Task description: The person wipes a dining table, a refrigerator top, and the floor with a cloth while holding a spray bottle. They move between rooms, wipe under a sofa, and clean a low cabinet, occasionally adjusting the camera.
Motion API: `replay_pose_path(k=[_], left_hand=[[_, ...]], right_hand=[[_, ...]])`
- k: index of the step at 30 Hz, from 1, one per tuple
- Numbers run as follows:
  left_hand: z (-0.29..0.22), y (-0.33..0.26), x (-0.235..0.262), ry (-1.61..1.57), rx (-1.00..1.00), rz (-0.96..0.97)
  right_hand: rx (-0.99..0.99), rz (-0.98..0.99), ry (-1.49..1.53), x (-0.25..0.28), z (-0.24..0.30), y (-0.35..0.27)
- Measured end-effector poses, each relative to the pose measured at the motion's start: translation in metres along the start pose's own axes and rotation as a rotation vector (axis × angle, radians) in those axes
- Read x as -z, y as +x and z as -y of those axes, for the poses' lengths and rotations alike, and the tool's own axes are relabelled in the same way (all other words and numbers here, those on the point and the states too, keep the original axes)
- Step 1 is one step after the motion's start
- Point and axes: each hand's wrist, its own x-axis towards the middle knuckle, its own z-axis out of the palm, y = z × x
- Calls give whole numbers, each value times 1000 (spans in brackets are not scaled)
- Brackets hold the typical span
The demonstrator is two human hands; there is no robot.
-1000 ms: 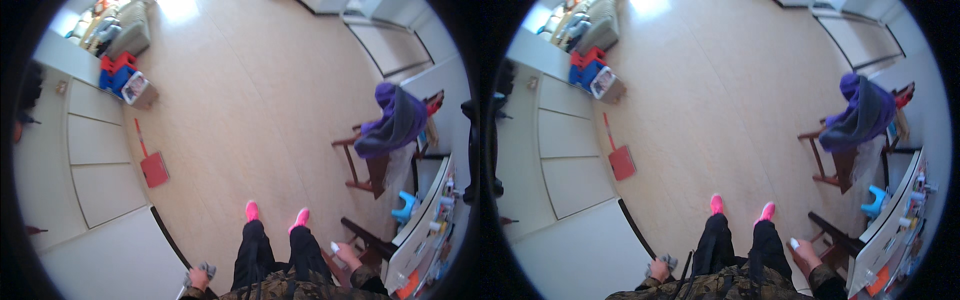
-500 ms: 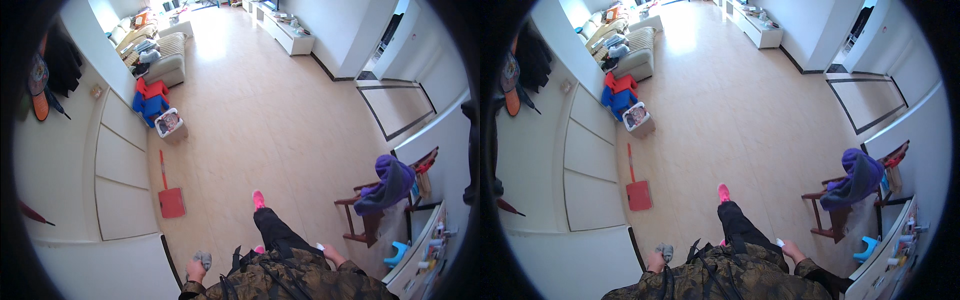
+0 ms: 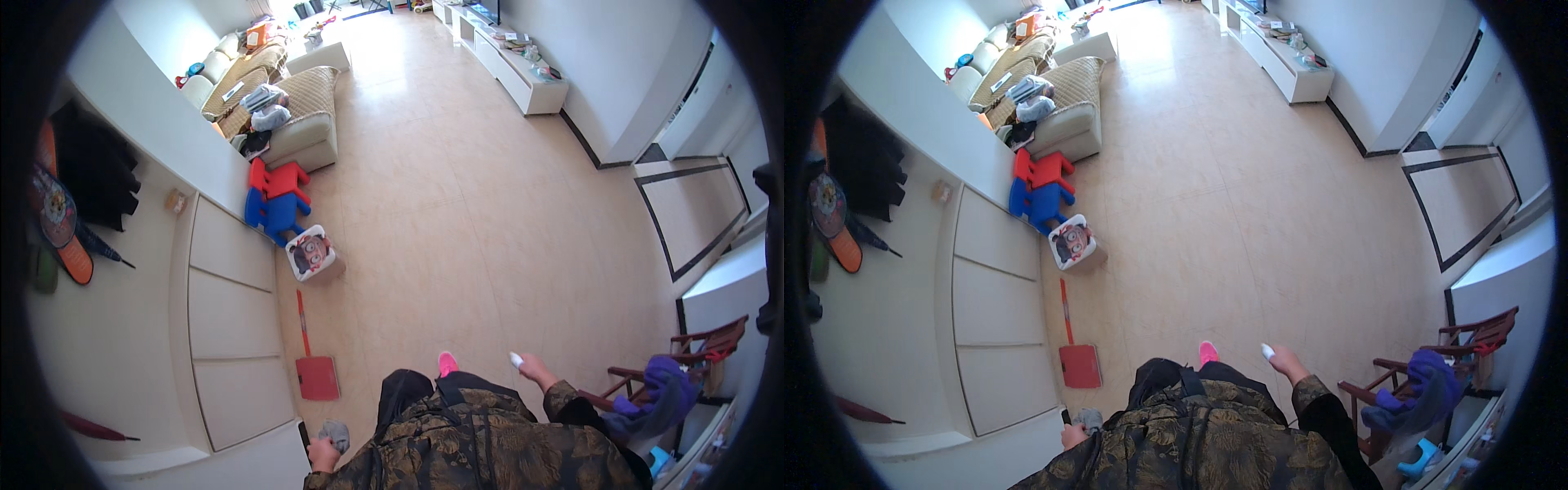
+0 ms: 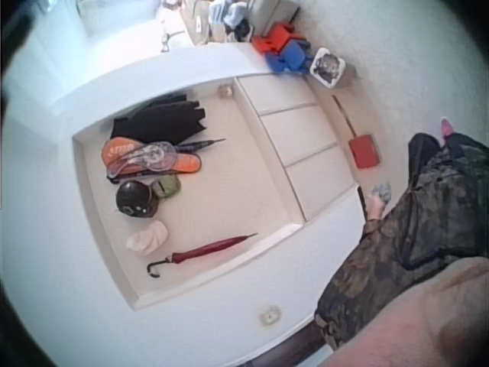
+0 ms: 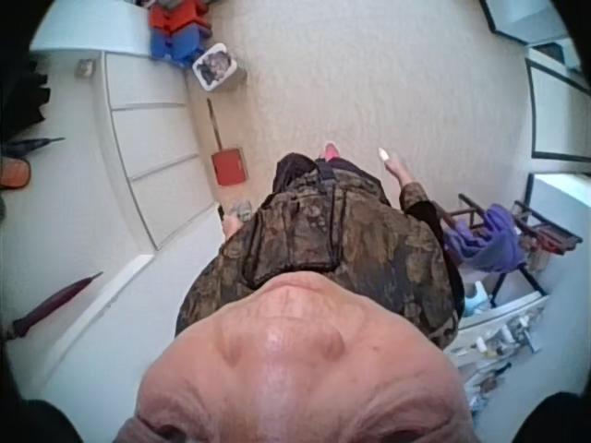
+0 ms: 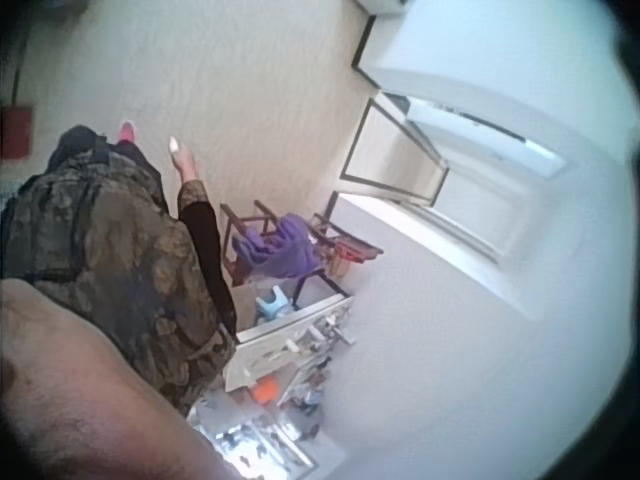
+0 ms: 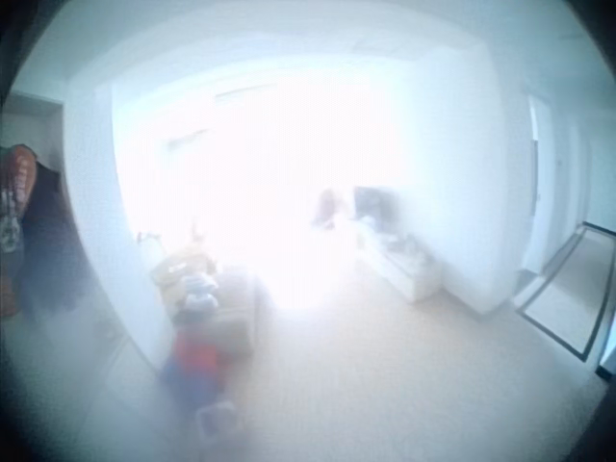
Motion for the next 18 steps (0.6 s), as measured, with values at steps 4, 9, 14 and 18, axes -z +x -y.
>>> replay_pose_path(k=[4, 9, 14, 18], left_hand=[[-48, 47, 48, -29, 135, 135], [-105, 160, 108, -84, 100, 200], [-185, 303, 199, -218, -49, 3], [-275, 419, 324, -259, -265, -9]], right_hand=[[55, -109, 151, 72, 82, 102], [-192, 18, 509, 107, 128, 197], [-429, 153, 472, 137, 160, 249], [-445, 259, 292, 173, 209, 302]])
